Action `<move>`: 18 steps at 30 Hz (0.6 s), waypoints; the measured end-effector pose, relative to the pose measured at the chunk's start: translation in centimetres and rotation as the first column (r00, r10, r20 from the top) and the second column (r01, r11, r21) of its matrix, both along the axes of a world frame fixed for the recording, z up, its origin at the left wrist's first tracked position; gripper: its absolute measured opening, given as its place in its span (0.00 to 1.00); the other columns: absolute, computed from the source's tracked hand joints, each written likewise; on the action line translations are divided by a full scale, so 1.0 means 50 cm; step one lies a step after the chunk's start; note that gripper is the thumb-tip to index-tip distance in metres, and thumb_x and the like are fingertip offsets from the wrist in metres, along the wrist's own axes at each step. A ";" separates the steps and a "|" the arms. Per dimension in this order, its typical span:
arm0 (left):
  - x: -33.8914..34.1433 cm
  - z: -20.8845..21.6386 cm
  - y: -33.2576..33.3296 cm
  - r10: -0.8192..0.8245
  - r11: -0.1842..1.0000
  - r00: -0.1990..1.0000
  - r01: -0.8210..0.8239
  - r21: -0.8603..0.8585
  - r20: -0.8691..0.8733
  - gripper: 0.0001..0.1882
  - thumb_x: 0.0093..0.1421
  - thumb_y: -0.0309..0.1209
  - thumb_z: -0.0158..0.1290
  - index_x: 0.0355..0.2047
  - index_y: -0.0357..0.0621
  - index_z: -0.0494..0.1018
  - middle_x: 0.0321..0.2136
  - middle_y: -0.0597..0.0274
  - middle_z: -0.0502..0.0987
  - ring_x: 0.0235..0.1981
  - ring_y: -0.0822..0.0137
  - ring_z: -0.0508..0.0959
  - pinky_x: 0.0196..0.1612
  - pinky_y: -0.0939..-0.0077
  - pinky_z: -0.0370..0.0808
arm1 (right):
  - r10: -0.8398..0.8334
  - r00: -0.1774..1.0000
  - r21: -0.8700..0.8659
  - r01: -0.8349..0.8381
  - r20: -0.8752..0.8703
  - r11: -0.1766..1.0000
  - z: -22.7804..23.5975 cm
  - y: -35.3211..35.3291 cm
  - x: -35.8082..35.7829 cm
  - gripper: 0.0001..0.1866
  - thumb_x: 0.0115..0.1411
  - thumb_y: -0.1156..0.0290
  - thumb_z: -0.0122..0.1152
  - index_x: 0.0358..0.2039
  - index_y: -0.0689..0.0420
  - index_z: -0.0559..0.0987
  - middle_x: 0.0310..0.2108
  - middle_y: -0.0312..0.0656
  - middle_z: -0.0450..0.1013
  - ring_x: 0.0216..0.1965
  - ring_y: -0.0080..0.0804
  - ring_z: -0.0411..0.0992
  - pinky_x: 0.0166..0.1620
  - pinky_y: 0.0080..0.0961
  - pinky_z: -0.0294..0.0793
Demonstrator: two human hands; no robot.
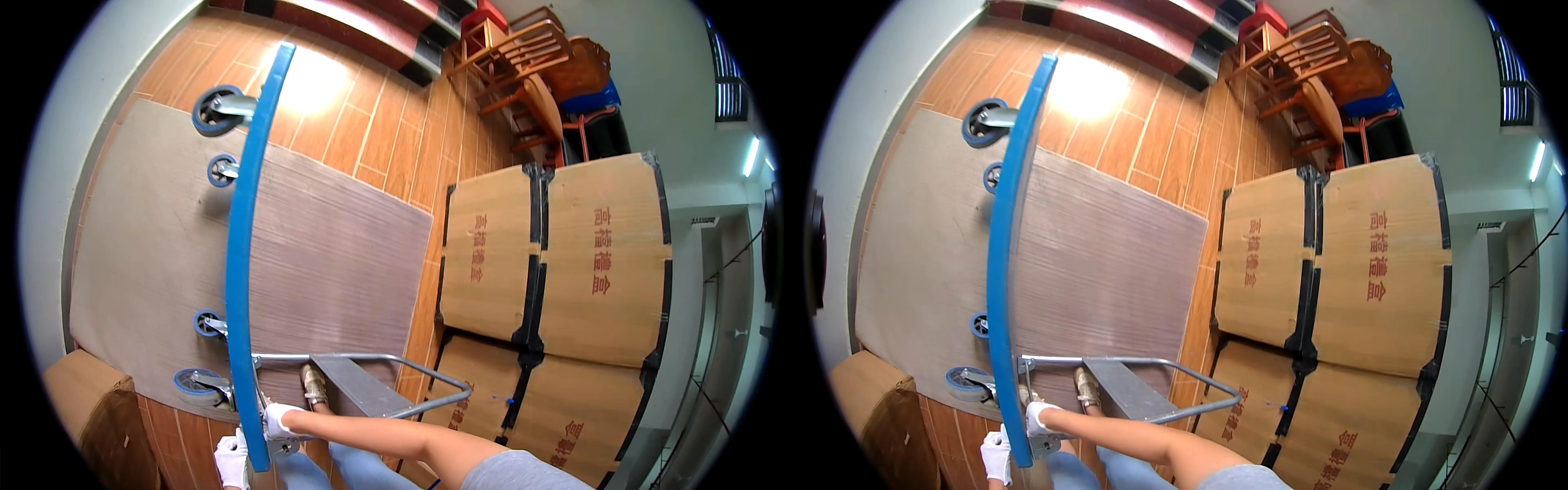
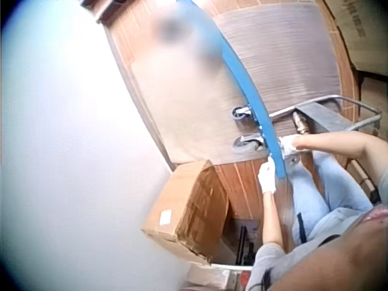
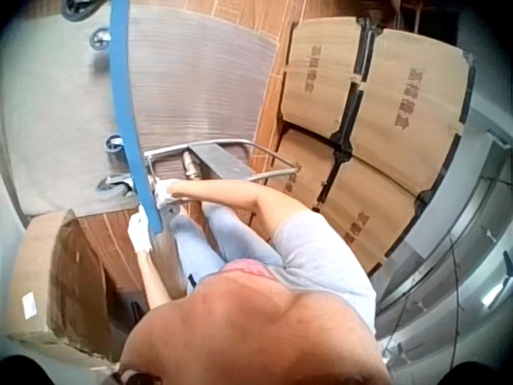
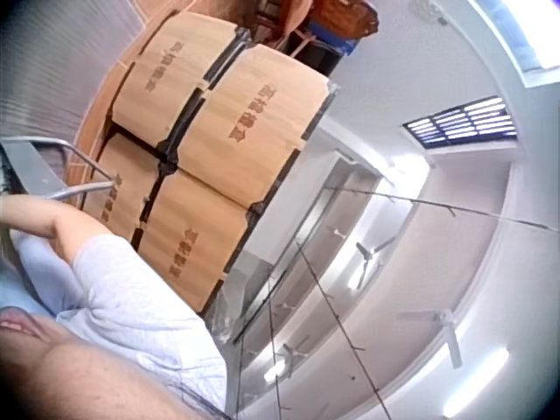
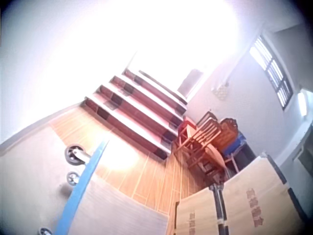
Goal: The person puts on white gloves and assembles a blue hand truck. They attach the metal handle frame to the blue plastic base, securing it with pins and tightening the locking mechanisms on both sides.
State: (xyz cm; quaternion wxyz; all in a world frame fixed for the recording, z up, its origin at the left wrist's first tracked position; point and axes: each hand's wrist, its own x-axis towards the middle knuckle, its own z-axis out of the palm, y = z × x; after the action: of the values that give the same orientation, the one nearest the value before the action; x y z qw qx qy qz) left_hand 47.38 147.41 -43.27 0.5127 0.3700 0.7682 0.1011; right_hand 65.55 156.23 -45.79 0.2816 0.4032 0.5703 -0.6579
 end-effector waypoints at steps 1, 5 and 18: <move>0.001 0.009 0.009 0.014 1.000 1.000 -0.014 0.023 0.002 0.20 0.62 0.36 0.55 0.19 0.31 0.74 0.16 0.61 0.73 0.19 0.75 0.71 0.25 0.75 0.68 | -0.224 0.973 0.012 0.223 0.049 0.975 0.050 0.014 0.015 0.16 0.51 0.57 0.64 0.33 0.57 0.82 0.32 0.51 0.78 0.35 0.49 0.77 0.39 0.38 0.75; 0.009 0.038 0.028 -0.048 0.998 0.999 0.047 0.051 0.011 0.20 0.62 0.36 0.55 0.20 0.31 0.75 0.17 0.58 0.76 0.19 0.73 0.74 0.26 0.75 0.69 | -0.176 0.984 0.057 0.178 -0.036 0.982 0.131 0.053 0.044 0.12 0.52 0.63 0.61 0.35 0.52 0.83 0.34 0.50 0.78 0.37 0.49 0.77 0.41 0.36 0.76; 0.025 0.016 0.005 0.016 0.999 1.000 -0.016 -0.032 -0.020 0.19 0.61 0.37 0.57 0.19 0.34 0.71 0.13 0.63 0.70 0.17 0.79 0.67 0.23 0.75 0.68 | -0.138 0.985 0.166 0.155 -0.106 0.974 0.102 0.025 0.062 0.15 0.52 0.59 0.54 0.26 0.57 0.81 0.25 0.53 0.76 0.27 0.50 0.76 0.35 0.41 0.76</move>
State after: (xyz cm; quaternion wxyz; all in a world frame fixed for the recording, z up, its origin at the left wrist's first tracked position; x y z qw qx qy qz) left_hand 48.62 147.67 -42.48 0.5102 0.3565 0.7776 0.0893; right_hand 68.64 157.45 -40.70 0.1690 0.4356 0.6067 -0.6431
